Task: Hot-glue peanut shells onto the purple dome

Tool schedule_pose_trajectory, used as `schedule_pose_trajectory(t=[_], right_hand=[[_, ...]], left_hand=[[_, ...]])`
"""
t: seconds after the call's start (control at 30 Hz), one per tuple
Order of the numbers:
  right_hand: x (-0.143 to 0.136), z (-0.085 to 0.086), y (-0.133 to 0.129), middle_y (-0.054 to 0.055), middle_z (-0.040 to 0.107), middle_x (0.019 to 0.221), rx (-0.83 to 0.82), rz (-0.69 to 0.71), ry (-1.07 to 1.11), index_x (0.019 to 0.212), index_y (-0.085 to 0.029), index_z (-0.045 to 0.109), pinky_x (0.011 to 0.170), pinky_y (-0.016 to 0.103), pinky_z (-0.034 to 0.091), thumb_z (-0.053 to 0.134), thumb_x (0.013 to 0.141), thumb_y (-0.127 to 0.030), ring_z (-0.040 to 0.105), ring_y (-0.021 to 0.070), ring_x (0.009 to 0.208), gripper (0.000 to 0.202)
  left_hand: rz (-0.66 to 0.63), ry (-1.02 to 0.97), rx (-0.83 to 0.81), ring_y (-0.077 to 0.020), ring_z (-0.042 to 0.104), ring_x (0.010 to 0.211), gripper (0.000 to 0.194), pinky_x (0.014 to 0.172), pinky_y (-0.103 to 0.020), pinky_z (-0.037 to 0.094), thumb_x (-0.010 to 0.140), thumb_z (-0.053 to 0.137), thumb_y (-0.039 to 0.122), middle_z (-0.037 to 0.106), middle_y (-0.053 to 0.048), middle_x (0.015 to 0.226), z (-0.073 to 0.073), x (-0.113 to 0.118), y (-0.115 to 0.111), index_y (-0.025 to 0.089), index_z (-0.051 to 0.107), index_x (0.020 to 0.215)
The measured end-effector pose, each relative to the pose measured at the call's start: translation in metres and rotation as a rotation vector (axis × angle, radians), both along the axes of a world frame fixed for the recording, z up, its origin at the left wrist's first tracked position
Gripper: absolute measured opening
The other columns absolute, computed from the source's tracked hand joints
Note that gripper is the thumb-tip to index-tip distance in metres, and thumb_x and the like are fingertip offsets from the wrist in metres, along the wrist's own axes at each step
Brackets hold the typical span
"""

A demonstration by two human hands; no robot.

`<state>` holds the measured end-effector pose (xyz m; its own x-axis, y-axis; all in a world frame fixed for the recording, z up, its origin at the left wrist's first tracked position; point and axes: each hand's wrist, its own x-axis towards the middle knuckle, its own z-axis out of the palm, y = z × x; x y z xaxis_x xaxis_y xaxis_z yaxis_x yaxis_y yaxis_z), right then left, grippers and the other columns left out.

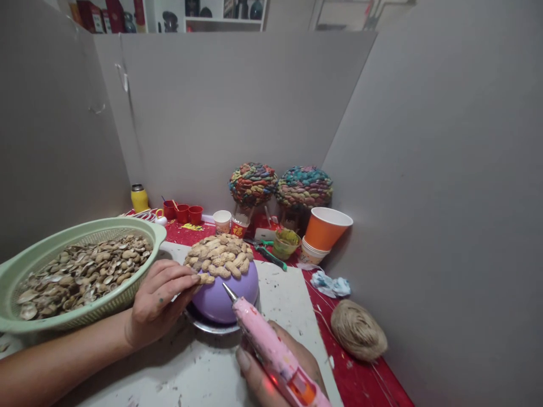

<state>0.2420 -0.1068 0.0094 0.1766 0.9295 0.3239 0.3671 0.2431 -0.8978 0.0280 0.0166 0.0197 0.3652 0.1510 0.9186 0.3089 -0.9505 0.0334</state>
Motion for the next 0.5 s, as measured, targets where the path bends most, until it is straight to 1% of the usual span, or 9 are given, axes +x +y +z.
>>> schedule_pose_trajectory(t=[0.07,0.17,0.3,0.5], right_hand=[[0.003,-0.008,0.001,0.007,0.072,0.087,0.007,-0.012,-0.011,0.108,-0.033,0.074,0.071,0.034,0.060,0.072,0.076,-0.046,0.070,0.0334,0.083,0.034],[0.006,-0.014,0.002,0.007,0.073,0.093,0.012,-0.020,-0.022,0.111,-0.034,0.073,0.076,0.036,0.060,0.075,0.074,-0.042,0.069,0.0355,0.089,0.038],[0.007,-0.014,0.002,0.006,0.073,0.087,-0.006,0.016,-0.023,0.111,-0.034,0.072,0.073,0.037,0.060,0.075,0.074,-0.041,0.069,0.0362,0.087,0.038],[0.007,-0.015,0.000,0.005,0.073,0.091,-0.028,0.009,-0.001,0.107,-0.036,0.073,0.070,0.034,0.060,0.078,0.071,-0.037,0.070,0.0342,0.081,0.036]], left_hand=[[0.009,0.012,0.000,-0.0188,0.059,0.090,0.027,0.081,-0.035,0.051,0.082,0.065,0.003,0.070,-0.009,0.096,0.000,-0.001,0.001,0.014,0.063,0.107],[0.033,0.022,-0.007,-0.0192,0.057,0.091,0.026,0.082,-0.035,0.050,0.083,0.064,0.006,0.069,-0.009,0.096,-0.001,-0.001,0.003,0.015,0.063,0.107],[0.033,0.030,-0.013,-0.0195,0.056,0.091,0.027,0.082,-0.036,0.050,0.083,0.061,0.004,0.066,-0.009,0.095,-0.001,-0.001,0.004,0.015,0.063,0.109],[0.009,0.066,0.037,-0.0200,0.056,0.090,0.027,0.081,-0.037,0.050,0.087,0.055,0.007,0.066,-0.009,0.096,-0.002,-0.003,0.004,0.015,0.063,0.111]])
